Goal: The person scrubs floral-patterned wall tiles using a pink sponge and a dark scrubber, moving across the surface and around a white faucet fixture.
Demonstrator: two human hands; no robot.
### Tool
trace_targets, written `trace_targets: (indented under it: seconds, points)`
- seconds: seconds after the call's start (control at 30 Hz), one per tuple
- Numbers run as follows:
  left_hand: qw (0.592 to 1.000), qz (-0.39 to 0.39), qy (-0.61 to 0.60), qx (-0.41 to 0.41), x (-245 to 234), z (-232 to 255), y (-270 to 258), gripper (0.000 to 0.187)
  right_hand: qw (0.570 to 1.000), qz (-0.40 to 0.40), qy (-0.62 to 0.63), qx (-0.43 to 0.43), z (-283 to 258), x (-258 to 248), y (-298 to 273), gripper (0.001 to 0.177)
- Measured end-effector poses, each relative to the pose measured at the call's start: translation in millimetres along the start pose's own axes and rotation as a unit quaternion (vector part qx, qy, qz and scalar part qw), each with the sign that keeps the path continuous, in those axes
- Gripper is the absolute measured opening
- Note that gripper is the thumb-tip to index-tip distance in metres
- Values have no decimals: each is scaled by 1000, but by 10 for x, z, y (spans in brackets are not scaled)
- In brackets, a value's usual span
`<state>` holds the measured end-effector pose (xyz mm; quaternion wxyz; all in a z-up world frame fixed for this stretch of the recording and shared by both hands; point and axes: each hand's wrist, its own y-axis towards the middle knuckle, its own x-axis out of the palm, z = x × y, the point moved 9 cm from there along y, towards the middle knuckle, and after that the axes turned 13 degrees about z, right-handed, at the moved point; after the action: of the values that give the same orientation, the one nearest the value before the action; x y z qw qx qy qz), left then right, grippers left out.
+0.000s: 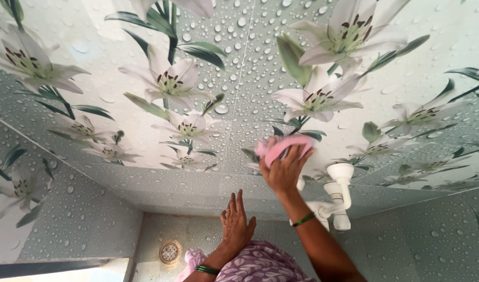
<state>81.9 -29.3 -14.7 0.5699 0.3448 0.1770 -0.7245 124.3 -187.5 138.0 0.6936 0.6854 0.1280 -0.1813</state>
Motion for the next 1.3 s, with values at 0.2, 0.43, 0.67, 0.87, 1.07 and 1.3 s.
trace_targets:
  seconds: [0.2,0.43,0.67,0.87,1.07,1.3]
  points:
    - [1000,-3,15,-4,49,-52,-101,105,965,-257,-44,17,-107,714,-1416,51]
    - [999,39,6,-8,39,-107,-224,92,985,-169,-1,23,-178,496,-1725,40]
    - [981,-8,-187,-46,458,26,-103,69,982,-100,110,118,25,461,-1516,33]
    - [884,67,-450,-110,957,-40,650,89,924,-206,265,182,17,216,-1099,36]
    - [719,178,-609,-283,1443,-257,751,107,887,-277,350,115,403,-473,-576,39]
    - [614,254,-652,-366,1588,-533,844,97,969,-125,141,160,1593,-1295,-570,36]
